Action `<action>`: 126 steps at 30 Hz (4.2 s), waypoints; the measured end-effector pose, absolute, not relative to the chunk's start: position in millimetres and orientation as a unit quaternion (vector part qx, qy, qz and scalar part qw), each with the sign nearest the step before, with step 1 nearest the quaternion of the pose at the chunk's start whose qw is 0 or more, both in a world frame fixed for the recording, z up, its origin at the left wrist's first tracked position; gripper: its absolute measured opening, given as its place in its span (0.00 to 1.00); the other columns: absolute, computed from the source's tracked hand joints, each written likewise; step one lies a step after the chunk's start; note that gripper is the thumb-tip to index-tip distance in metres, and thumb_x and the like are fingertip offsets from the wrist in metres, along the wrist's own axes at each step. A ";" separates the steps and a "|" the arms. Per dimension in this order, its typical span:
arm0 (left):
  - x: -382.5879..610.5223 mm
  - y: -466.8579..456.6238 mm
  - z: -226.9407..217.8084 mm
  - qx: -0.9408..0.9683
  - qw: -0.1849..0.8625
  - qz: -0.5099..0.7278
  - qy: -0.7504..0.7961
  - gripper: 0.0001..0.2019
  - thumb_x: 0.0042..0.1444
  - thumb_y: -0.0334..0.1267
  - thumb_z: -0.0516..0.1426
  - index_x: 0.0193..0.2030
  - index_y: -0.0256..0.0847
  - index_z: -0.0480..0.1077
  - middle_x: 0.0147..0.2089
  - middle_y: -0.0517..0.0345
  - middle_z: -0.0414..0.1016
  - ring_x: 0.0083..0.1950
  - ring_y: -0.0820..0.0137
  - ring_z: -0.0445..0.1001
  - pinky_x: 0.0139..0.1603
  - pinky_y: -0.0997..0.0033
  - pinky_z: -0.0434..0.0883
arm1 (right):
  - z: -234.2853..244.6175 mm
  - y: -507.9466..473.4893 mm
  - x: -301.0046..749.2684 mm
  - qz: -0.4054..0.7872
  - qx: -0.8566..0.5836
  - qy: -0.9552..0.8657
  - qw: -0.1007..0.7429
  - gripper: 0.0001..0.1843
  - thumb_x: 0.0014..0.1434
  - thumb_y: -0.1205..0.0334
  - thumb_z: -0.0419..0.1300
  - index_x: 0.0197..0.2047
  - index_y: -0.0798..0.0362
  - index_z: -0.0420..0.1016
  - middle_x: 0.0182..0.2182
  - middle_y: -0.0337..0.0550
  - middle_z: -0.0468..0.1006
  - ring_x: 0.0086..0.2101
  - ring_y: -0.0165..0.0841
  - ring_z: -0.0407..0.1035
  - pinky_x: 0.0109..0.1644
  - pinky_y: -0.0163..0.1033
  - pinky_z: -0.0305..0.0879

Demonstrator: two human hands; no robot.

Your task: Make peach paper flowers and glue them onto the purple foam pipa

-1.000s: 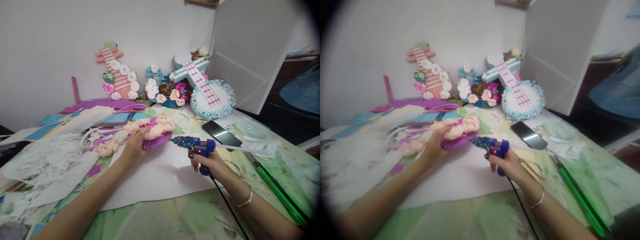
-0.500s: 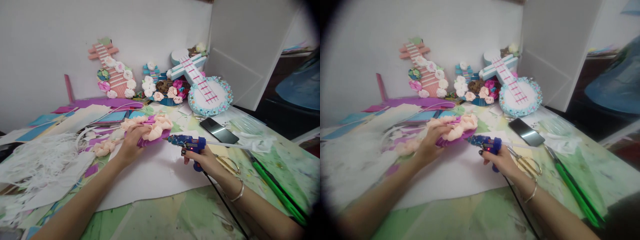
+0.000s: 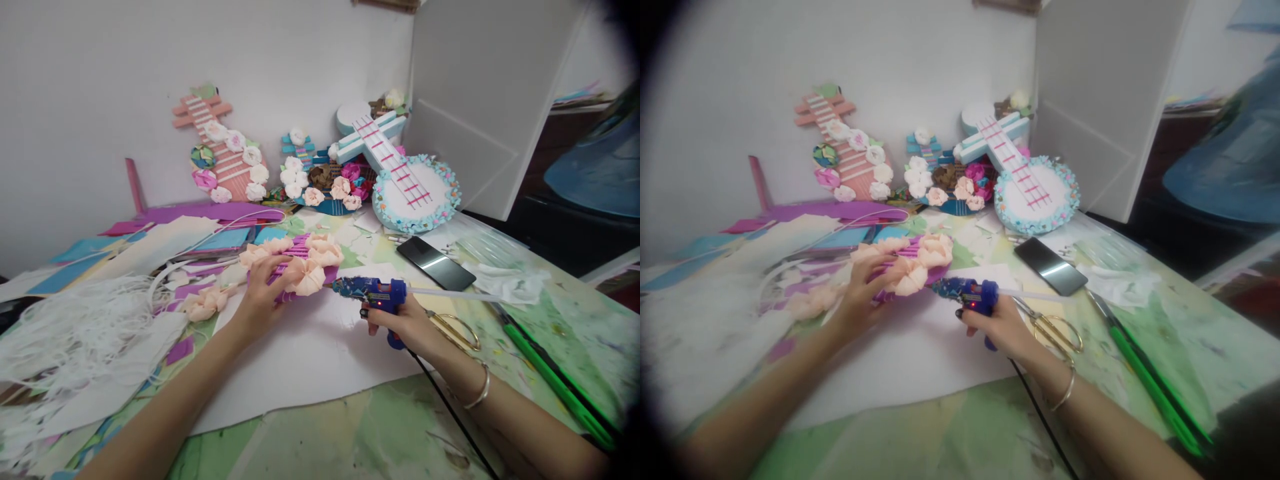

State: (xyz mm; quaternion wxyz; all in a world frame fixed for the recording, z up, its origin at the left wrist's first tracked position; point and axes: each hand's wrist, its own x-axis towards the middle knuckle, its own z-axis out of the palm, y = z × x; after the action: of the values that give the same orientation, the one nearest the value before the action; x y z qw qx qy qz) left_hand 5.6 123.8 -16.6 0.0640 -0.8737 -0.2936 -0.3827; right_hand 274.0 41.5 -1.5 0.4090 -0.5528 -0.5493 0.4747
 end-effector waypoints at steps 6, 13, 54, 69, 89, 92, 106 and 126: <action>4.6 123.8 -21.5 -0.880 0.059 -0.373 -0.289 0.26 0.52 0.24 0.56 0.57 0.48 0.63 0.60 0.45 0.56 0.61 0.53 0.58 0.56 0.50 0.67 | -2.2 42.0 275.7 0.471 -0.564 -0.540 0.409 0.10 0.48 0.58 0.63 0.32 0.56 0.74 0.20 0.40 0.76 0.25 0.33 0.70 0.30 0.36 0.65; 3.1 125.7 -26.8 -0.878 0.047 -0.371 -0.297 0.23 0.51 0.27 0.58 0.53 0.47 0.66 0.65 0.46 0.48 0.64 0.51 0.56 0.54 0.52 0.69 | -0.2 44.3 276.3 0.460 -0.576 -0.534 0.413 0.10 0.48 0.57 0.62 0.28 0.56 0.73 0.18 0.41 0.75 0.24 0.33 0.70 0.26 0.35 0.63; 2.8 118.5 -14.4 -0.846 0.103 -0.453 -0.262 0.35 0.51 0.25 0.60 0.62 0.52 0.51 0.69 0.42 0.43 0.68 0.50 0.51 0.53 0.50 0.72 | 2.7 45.4 277.6 0.534 -0.443 -0.448 0.564 0.06 0.47 0.64 0.64 0.29 0.56 0.74 0.24 0.39 0.76 0.18 0.27 0.66 0.24 0.35 0.60; 4.6 108.6 -3.1 -0.879 0.173 -0.372 -0.242 0.28 0.52 0.20 0.56 0.57 0.49 0.62 0.69 0.46 0.39 0.68 0.49 0.51 0.58 0.48 0.69 | 1.8 46.6 281.2 0.564 -0.390 -0.423 0.593 0.03 0.49 0.66 0.62 0.27 0.57 0.74 0.24 0.39 0.73 0.17 0.24 0.63 0.22 0.32 0.55; 14.9 97.5 -17.7 -0.927 0.086 -0.299 -0.210 0.20 0.58 0.27 0.54 0.58 0.37 0.64 0.56 0.46 0.73 0.61 0.55 0.62 0.60 0.51 0.61 | 4.0 44.9 286.1 0.553 -0.392 -0.421 0.603 0.02 0.50 0.66 0.61 0.28 0.56 0.73 0.25 0.40 0.73 0.18 0.23 0.60 0.23 0.33 0.56; 17.4 92.7 -18.5 -0.930 0.115 -0.286 -0.200 0.20 0.58 0.24 0.52 0.57 0.40 0.65 0.54 0.51 0.75 0.60 0.54 0.61 0.59 0.50 0.60 | 3.8 45.1 286.0 0.549 -0.400 -0.420 0.602 0.03 0.49 0.66 0.62 0.28 0.56 0.73 0.25 0.41 0.73 0.18 0.24 0.59 0.22 0.34 0.56; 15.7 89.4 -27.6 -0.933 0.089 -0.270 -0.222 0.20 0.53 0.23 0.55 0.53 0.41 0.67 0.54 0.50 0.74 0.60 0.54 0.61 0.61 0.43 0.57 | 4.6 45.2 286.8 0.552 -0.406 -0.414 0.599 0.03 0.49 0.65 0.62 0.28 0.56 0.73 0.25 0.41 0.73 0.18 0.24 0.60 0.22 0.34 0.54; 19.7 84.7 -7.3 -0.862 -0.137 -0.433 -0.225 0.14 0.54 0.26 0.55 0.46 0.41 0.69 0.45 0.49 0.75 0.53 0.60 0.71 0.54 0.53 0.68 | 0.4 55.3 286.5 0.407 -0.533 -0.382 0.636 0.08 0.44 0.65 0.65 0.30 0.54 0.72 0.25 0.39 0.74 0.24 0.28 0.69 0.31 0.36 0.67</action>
State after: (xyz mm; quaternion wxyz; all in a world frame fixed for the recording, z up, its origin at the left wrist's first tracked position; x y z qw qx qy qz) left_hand 19.7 84.7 -7.3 -0.1369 -0.8618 -0.2251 -0.4334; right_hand 286.5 55.3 0.4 0.6363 -0.5326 -0.3817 0.4072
